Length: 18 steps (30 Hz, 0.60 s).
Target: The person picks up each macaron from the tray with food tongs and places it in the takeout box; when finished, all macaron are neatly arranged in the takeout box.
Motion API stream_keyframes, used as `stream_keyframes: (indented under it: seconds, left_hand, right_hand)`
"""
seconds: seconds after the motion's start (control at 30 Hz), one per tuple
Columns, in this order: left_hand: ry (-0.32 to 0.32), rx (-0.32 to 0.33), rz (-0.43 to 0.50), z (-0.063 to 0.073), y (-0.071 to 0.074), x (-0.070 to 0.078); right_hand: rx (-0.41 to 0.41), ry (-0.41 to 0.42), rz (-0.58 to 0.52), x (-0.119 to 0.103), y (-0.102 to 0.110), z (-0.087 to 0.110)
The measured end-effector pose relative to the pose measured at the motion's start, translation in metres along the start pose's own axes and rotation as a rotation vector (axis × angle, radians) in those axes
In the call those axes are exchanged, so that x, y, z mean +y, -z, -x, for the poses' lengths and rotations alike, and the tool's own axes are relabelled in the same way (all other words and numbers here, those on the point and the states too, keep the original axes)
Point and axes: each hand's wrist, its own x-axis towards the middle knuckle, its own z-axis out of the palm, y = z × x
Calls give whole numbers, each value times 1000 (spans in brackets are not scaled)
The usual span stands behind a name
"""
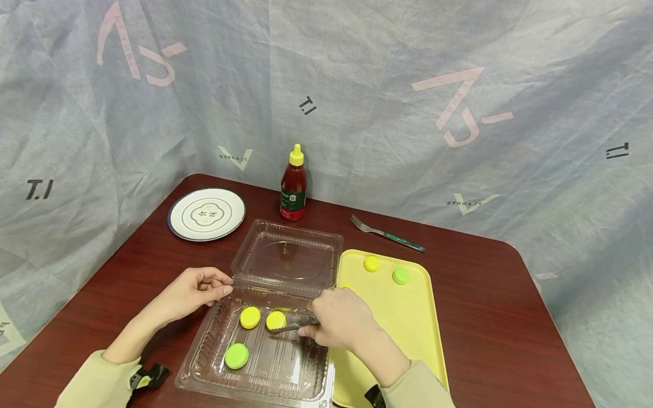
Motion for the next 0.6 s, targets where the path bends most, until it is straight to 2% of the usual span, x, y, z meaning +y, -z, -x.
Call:
stream_keyframes:
  seconds: [0.6]
  left_hand:
    - [-3, -2, 1, 0, 1, 0]
  right_hand:
    - [1, -27, -35, 1, 0, 1]
